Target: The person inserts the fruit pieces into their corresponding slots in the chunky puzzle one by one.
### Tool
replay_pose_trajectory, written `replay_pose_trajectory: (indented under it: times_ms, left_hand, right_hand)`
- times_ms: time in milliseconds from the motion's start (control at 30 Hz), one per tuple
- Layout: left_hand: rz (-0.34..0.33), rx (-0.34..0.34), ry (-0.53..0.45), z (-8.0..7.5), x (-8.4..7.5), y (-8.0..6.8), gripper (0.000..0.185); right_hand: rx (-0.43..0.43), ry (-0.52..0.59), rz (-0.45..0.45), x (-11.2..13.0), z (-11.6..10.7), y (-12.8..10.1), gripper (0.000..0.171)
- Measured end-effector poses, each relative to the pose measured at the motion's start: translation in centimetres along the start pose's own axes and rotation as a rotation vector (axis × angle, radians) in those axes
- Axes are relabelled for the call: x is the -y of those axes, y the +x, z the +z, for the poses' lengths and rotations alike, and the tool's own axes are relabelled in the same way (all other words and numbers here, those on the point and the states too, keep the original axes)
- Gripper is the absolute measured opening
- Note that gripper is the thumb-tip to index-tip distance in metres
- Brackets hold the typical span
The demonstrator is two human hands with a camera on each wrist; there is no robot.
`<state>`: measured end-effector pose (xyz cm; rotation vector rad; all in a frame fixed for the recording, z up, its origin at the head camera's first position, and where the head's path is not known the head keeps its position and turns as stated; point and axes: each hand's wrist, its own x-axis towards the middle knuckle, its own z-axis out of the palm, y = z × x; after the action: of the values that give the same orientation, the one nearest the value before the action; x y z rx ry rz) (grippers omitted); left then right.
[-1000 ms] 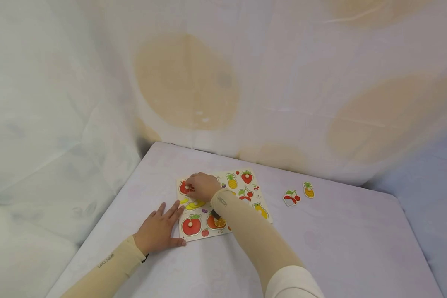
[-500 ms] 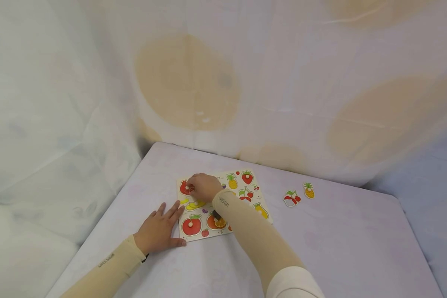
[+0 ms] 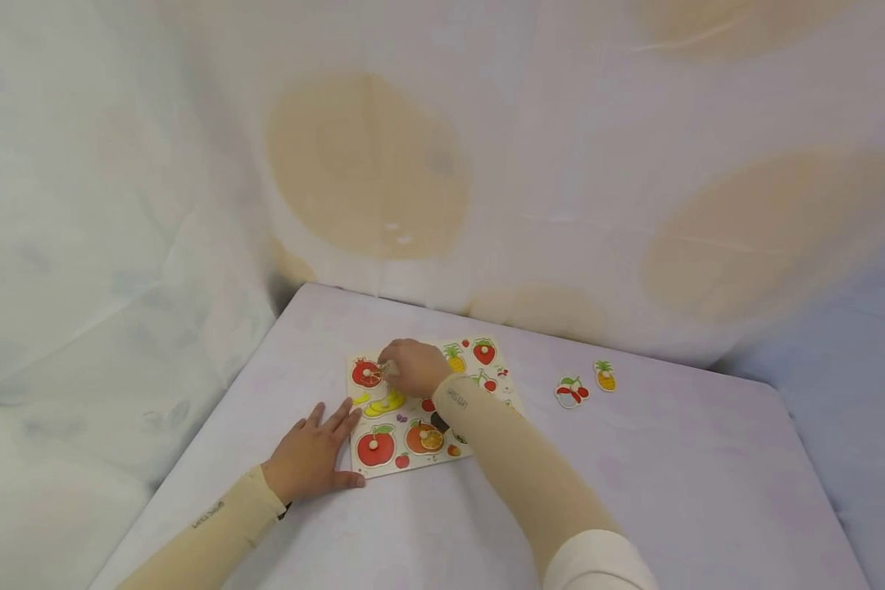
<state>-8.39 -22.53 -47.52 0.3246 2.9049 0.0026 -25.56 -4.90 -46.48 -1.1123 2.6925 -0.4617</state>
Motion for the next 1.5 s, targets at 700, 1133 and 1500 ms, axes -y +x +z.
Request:
replay_pose_trajectory:
  times_ms: [700, 1133, 1500]
  left_hand:
    - [-0.014, 0.008, -0.008, 1.0, 1.7, 0.7, 0.109]
    - [-0.022, 0.006, -0.027, 0.8, 2.2, 0.5, 0.109]
    - [-0.013, 0.001, -0.028, 0.8, 2.2, 0.4, 0.108]
  right_hand:
    - [-0.137, 0.032, 0.126, -9.6, -2.6, -11.0, 0.032]
    - [-0.202, 0.045, 0.267, -14.6, -2.1, -16.6, 0.031]
    - [-0.271, 0.004, 0.317, -17.5, -2.6, -20.2, 0.036]
